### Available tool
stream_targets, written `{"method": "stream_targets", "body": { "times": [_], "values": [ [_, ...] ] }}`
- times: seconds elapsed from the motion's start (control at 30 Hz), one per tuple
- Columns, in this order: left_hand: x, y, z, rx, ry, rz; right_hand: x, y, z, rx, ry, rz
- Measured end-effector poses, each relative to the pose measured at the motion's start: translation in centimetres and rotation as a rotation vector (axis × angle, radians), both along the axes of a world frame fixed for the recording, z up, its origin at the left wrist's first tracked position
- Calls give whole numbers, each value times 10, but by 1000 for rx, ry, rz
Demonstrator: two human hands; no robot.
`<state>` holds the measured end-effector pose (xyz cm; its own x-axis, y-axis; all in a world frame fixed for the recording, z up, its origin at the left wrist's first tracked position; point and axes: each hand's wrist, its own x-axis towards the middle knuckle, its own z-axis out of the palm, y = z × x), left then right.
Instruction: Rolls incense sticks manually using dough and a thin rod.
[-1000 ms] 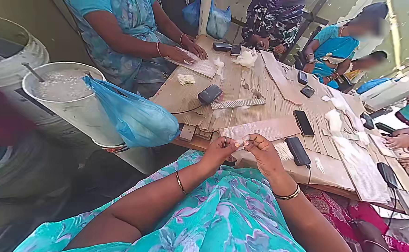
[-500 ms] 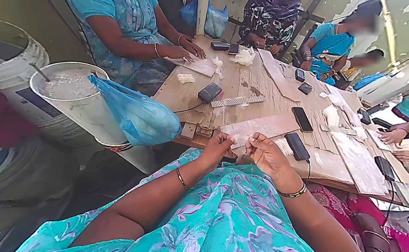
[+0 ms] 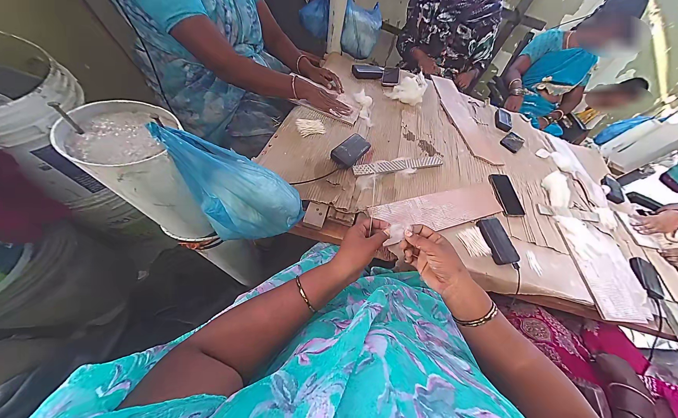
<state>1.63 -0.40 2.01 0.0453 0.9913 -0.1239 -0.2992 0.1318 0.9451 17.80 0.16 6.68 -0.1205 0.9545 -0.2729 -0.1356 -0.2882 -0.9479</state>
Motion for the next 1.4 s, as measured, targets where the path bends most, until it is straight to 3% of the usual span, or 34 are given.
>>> {"method": "stream_targets", "body": {
  "times": [0.33, 0.6, 0.8, 1.03, 1.4],
  "values": [
    [5, -3, -7, 45, -232, -33, -6, -1, -11, 19, 66, -59],
    [3, -3, -4, 50, -153, -36, -1, 3, -16, 145, -7, -102],
    [2, -5, -2, 73, -102, -71, 9, 7, -19, 208, -57, 118],
    [-2, -4, -3, 79, -11, -123, 11, 11, -24, 271, -48, 35],
    [-5, 6, -12, 79, 86, -150, 17, 24, -33, 272, -91, 96]
  ]
}}
